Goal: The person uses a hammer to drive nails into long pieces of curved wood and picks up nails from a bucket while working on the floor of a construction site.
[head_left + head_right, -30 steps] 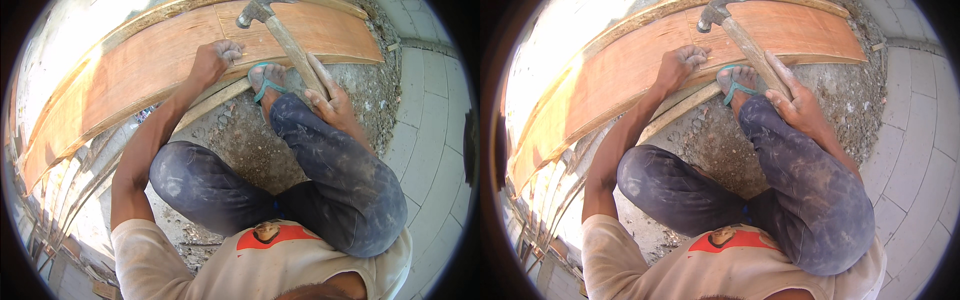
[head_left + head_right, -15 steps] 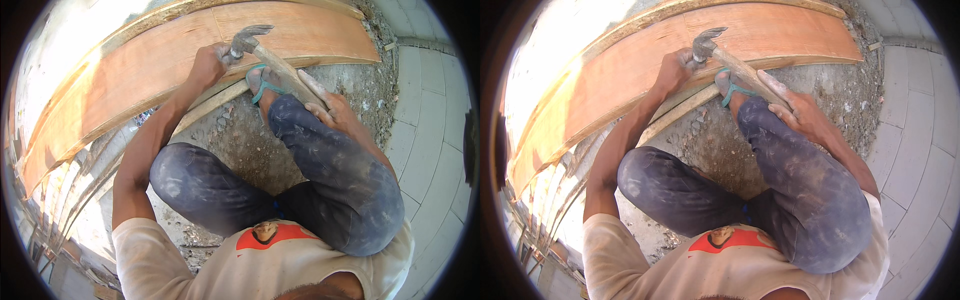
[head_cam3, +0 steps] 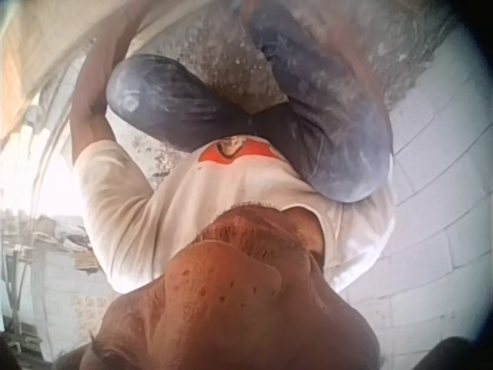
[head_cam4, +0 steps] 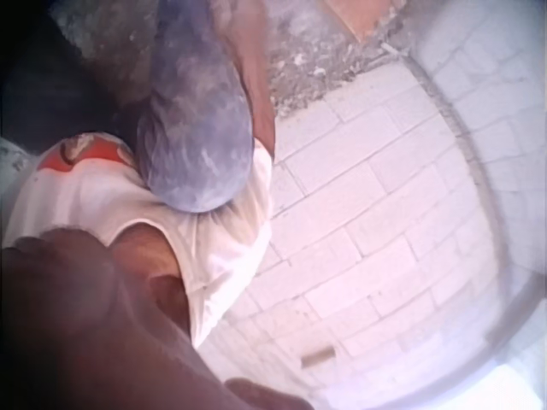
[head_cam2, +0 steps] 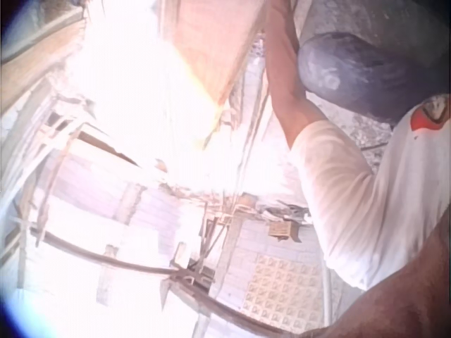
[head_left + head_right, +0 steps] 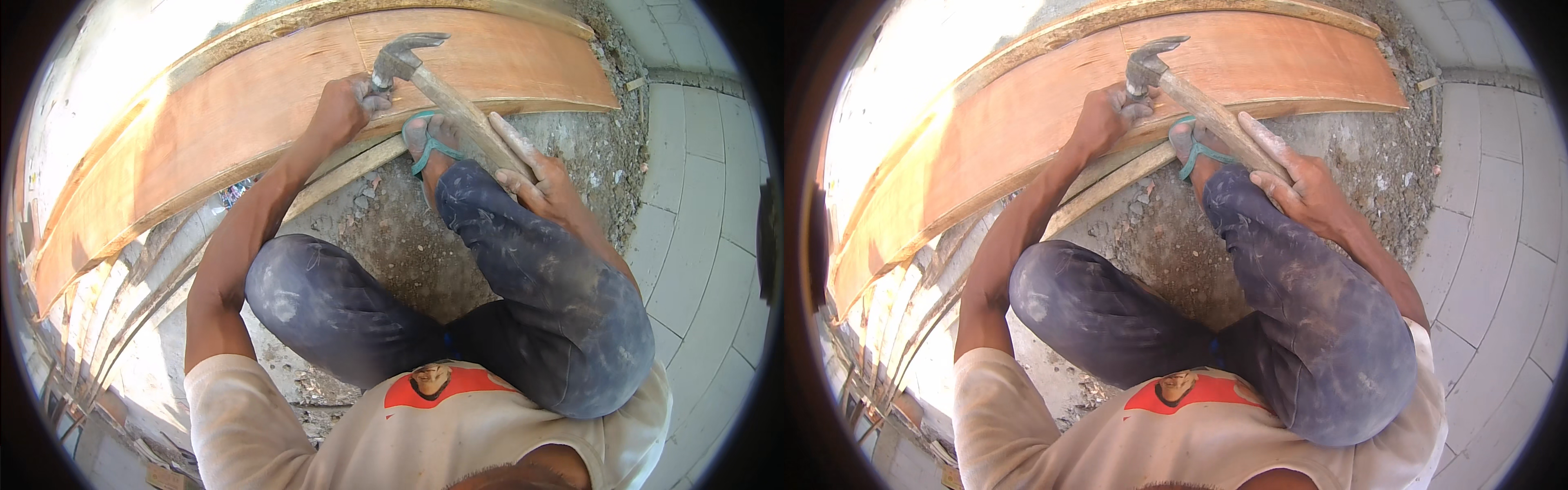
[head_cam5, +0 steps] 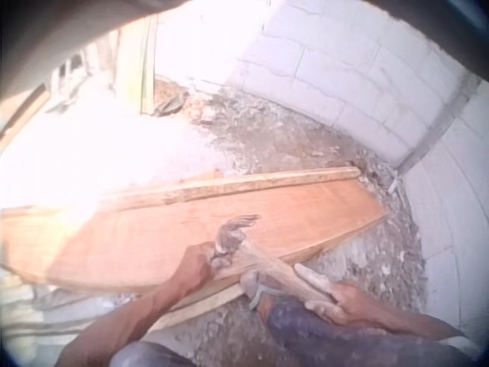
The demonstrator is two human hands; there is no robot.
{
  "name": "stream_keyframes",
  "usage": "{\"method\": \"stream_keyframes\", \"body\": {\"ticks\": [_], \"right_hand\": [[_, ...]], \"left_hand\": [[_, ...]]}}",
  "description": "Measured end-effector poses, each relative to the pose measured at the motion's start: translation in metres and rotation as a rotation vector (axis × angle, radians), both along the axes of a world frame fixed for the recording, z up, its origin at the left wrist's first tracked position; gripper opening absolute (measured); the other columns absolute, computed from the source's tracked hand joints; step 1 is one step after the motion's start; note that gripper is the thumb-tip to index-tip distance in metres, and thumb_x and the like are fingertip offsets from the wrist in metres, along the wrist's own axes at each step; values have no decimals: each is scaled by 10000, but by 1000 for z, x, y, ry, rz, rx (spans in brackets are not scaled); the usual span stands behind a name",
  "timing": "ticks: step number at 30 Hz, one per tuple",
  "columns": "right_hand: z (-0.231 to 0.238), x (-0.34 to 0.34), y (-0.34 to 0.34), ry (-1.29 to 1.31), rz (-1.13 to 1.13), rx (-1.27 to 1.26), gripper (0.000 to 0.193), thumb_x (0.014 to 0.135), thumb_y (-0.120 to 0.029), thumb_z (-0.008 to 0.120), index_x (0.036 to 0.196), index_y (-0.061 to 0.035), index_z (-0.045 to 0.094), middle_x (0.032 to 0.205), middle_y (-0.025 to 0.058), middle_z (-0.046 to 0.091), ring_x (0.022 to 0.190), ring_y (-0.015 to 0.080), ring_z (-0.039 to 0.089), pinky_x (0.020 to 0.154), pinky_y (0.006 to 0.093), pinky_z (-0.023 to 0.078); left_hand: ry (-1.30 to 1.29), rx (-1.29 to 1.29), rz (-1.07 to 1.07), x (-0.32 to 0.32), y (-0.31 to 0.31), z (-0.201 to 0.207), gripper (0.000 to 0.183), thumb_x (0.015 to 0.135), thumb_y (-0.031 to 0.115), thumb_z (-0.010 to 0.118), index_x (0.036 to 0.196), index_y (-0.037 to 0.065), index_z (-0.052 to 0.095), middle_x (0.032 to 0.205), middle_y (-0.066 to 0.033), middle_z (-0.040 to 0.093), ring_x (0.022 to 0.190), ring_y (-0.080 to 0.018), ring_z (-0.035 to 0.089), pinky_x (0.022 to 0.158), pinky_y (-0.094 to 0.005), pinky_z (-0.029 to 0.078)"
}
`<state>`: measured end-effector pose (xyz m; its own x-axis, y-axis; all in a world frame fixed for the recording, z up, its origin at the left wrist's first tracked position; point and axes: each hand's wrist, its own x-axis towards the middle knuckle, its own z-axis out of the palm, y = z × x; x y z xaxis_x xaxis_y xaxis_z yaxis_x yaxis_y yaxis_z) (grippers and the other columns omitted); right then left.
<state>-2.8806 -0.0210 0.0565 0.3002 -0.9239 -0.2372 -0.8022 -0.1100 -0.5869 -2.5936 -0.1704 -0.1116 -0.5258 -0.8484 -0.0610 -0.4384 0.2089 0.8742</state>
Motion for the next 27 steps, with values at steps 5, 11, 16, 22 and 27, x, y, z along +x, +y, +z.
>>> {"method": "stream_keyframes", "body": {"ticks": [5,11,16,22,27], "right_hand": [[45,37,-3,-379,-409,-37,723,1061,-167,572,1683,-80,213,877,112,643,523,101,548,503,275,510],[12,8,3,-148,-236,-65,709,1071,-191,577,1680,-81,232,1334,215,595,1013,248,645,880,352,526],[13,4,11,-91,-213,124,724,1058,-165,603,1679,-82,240,1494,255,567,1347,346,561,1145,435,424],[44,35,-15,-415,-360,-147,748,1074,-187,576,1694,-86,171,853,64,621,549,64,507,518,264,462],[-4,-11,-1,85,80,-79,739,1067,-172,584,1697,-134,200,1098,161,730,572,80,540,562,298,510]], "left_hand": [[221,57,46,5,-2,-6,154,1005,73,658,1111,-3,740,1268,-76,756,1035,-153,704,923,-310,563],[167,234,53,8,-2,10,192,1020,91,644,1165,3,734,1269,-74,756,1061,-120,684,945,-311,558],[41,85,65,-5,-10,14,405,1025,111,642,1426,67,614,1295,-39,756,1062,-172,701,965,-330,554],[-39,-84,25,22,-17,-1,516,1049,101,572,1557,92,482,1314,-39,745,1117,-308,721,959,-386,560],[-107,-86,-15,5,-19,4,517,903,-83,547,1413,-10,577,1200,-222,743,1070,-417,715,911,-449,594]]}}
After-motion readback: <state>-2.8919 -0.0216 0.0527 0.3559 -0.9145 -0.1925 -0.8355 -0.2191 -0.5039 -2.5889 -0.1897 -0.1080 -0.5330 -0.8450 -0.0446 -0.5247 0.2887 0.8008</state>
